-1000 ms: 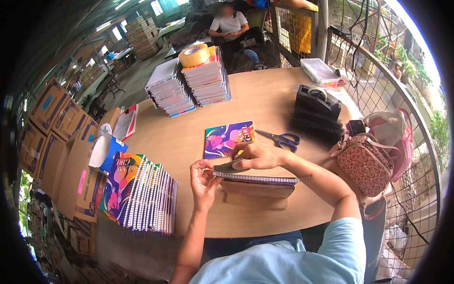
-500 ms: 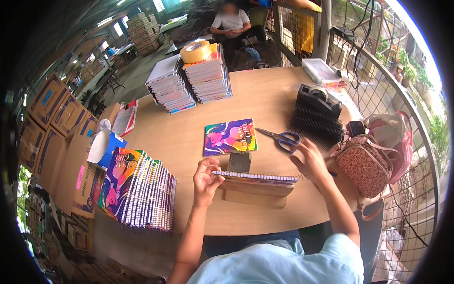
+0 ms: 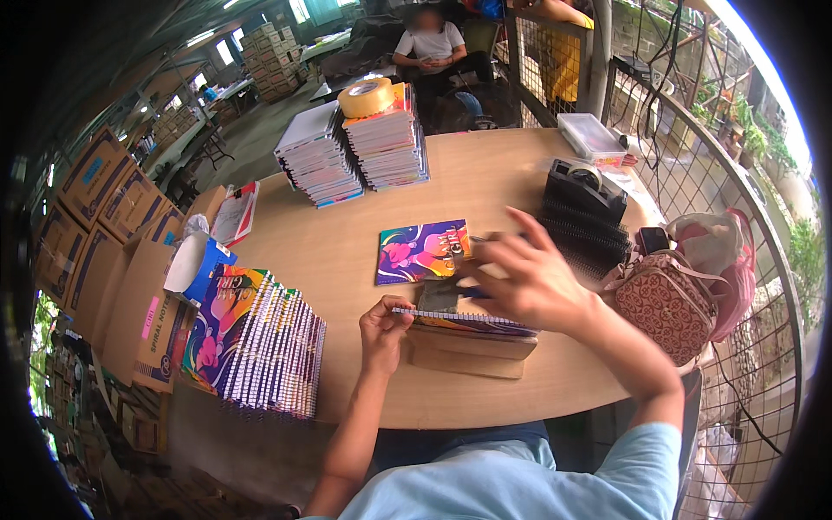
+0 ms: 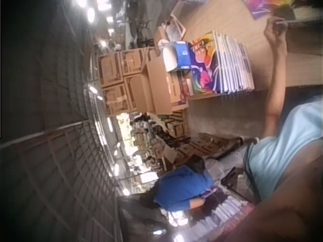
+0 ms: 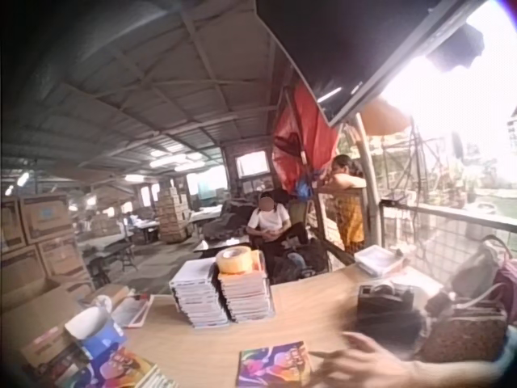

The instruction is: The person binds spiral notebooks by inserting a black plastic coil into the punched holes. They use a small hammer to tap the coil into place and then use pliers to trim the excess length. The finished notebooks are stacked on the table.

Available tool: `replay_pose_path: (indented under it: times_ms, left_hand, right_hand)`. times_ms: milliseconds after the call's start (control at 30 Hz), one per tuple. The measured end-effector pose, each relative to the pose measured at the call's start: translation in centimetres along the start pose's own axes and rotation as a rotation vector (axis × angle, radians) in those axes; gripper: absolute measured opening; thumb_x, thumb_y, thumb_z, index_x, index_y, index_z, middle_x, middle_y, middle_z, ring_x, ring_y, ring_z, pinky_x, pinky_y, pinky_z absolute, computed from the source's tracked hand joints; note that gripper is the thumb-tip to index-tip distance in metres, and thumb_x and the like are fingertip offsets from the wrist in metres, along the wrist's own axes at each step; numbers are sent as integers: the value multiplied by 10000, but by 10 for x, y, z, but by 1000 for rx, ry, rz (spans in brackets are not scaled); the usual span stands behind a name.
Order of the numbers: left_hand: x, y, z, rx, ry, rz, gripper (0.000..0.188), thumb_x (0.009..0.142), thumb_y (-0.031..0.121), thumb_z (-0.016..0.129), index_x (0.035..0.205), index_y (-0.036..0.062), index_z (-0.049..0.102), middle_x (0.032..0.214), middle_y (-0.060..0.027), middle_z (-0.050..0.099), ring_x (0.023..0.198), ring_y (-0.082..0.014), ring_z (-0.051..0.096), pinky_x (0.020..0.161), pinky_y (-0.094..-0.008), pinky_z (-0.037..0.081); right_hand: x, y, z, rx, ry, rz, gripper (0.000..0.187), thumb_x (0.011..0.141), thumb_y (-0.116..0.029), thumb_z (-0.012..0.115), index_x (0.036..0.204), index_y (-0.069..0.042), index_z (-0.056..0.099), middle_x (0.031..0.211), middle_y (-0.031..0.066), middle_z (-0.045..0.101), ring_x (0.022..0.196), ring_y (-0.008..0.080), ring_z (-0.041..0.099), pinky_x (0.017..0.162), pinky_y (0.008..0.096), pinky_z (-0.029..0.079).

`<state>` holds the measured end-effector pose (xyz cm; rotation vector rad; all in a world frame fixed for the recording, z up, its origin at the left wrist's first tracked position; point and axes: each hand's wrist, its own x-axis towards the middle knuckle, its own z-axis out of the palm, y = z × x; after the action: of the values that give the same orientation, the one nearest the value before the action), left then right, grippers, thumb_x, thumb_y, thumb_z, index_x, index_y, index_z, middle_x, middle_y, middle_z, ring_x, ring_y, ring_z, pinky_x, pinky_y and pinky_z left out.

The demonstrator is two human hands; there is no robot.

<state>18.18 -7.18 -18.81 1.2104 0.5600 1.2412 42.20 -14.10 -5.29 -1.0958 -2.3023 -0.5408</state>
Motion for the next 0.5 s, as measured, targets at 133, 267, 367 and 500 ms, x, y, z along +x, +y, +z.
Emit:
replay_pose_path:
  times_ms: [133, 267, 367, 500]
  left_hand:
    - [2, -12, -9, 38, -8, -30, 151, 846, 84, 767, 906, 28, 640, 780, 67, 562, 657, 2, 393, 605, -164, 361]
    - [1, 0, -4, 24, -31, -15, 162, 844, 102, 774, 890, 37, 633, 746, 68, 534, 654, -5, 391, 600, -174, 359]
    - [2, -1, -4, 28, -39, -16, 170, 841, 102, 778, 894, 32, 632, 753, 59, 543, 669, -5, 410, 622, -180, 380]
    - [5, -7, -12, 21, -49, -21, 184, 831, 84, 782, 907, 14, 629, 791, 39, 576, 735, -21, 502, 700, -192, 443]
  right_hand:
    - [65, -9, 18, -123, -60, -472, 142, 683, -196, 683, 806, -144, 732, 974, -33, 633, 1021, 159, 592, 1152, 578, 292]
    - [89, -14, 15, -217, -222, -663, 63, 670, -216, 663, 689, -184, 714, 909, -36, 635, 1061, 152, 580, 1182, 566, 253]
    - [91, -15, 18, -232, -238, -730, 43, 668, -212, 667, 654, -195, 705, 883, -33, 633, 1067, 161, 581, 1182, 565, 245]
    - [91, -18, 22, -241, -232, -734, 55, 668, -217, 675, 644, -173, 698, 867, -10, 646, 1040, 175, 605, 1094, 520, 355]
